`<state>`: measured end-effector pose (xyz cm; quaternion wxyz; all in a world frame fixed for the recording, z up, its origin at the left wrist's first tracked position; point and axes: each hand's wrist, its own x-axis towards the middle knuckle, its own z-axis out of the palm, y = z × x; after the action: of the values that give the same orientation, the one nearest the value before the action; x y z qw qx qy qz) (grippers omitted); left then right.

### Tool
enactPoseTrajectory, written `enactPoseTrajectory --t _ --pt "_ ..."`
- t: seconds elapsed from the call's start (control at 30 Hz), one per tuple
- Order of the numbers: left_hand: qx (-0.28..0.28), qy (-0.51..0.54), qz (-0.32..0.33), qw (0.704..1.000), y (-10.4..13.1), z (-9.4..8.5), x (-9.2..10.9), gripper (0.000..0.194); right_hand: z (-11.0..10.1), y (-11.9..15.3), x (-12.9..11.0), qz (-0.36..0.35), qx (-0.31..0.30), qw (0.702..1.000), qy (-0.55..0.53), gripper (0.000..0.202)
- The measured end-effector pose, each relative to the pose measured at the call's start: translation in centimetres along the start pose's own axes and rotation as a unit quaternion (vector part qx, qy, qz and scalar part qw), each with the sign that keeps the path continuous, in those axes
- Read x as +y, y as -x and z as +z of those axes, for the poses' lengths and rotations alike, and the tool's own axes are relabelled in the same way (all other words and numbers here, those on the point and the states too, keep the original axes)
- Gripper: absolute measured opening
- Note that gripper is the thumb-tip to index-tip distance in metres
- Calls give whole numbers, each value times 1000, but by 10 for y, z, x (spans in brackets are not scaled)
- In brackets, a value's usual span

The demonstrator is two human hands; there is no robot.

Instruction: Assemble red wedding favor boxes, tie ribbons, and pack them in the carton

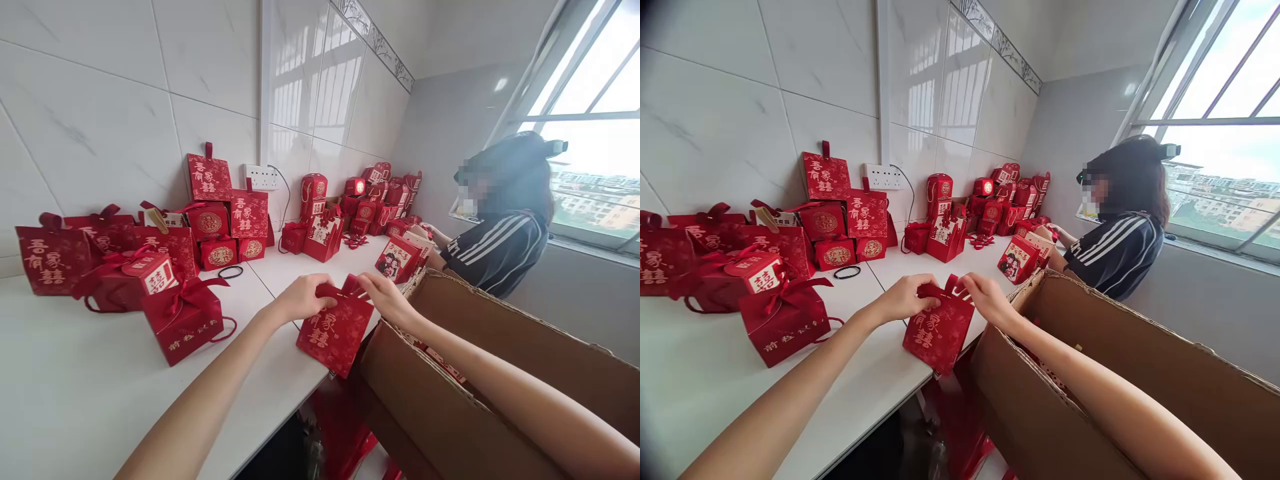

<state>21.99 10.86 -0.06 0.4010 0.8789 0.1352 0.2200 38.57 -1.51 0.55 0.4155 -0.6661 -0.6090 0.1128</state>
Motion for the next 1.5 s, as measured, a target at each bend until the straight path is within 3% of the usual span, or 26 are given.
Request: enactPoseTrajectory --t 0.07,0.17,0.3,0.43,0.67,0.9,1.13,1.2,1.27,1.37,1.5 --pt "33 -61 -6 998 -1 -2 3 13 1 5 -1 0 8 999 -37 35" --pt "37 -95 -11 995 -1 0 5 17 10 8 0 -24 23 998 -50 26" --pt "21 -27 2 999 0 5 4 16 21 5 4 3 32 999 -31 24" --pt "22 52 24 998 0 9 3 19 21 4 5 -14 22 999 -38 23" --pt "46 63 10 997 -3 13 1 19 23 7 6 -13 37 997 -63 20" --pt "75 64 3 995 -1 18 5 16 20 7 1 -4 43 999 -15 16" --pt "35 121 -6 992 0 19 6 20 14 7 3 -7 11 998 -68 18" --pt "53 174 -11 983 0 19 6 27 9 3 7 19 40 988 -150 19" --pt "100 191 13 976 0 18 5 44 2 -4 13 38 93 958 -267 21" --pt "180 105 68 976 2 17 5 68 -11 -16 25 36 162 911 -378 24" --pt "205 19 88 975 6 19 12 75 -21 -22 36 25 198 896 -397 27"
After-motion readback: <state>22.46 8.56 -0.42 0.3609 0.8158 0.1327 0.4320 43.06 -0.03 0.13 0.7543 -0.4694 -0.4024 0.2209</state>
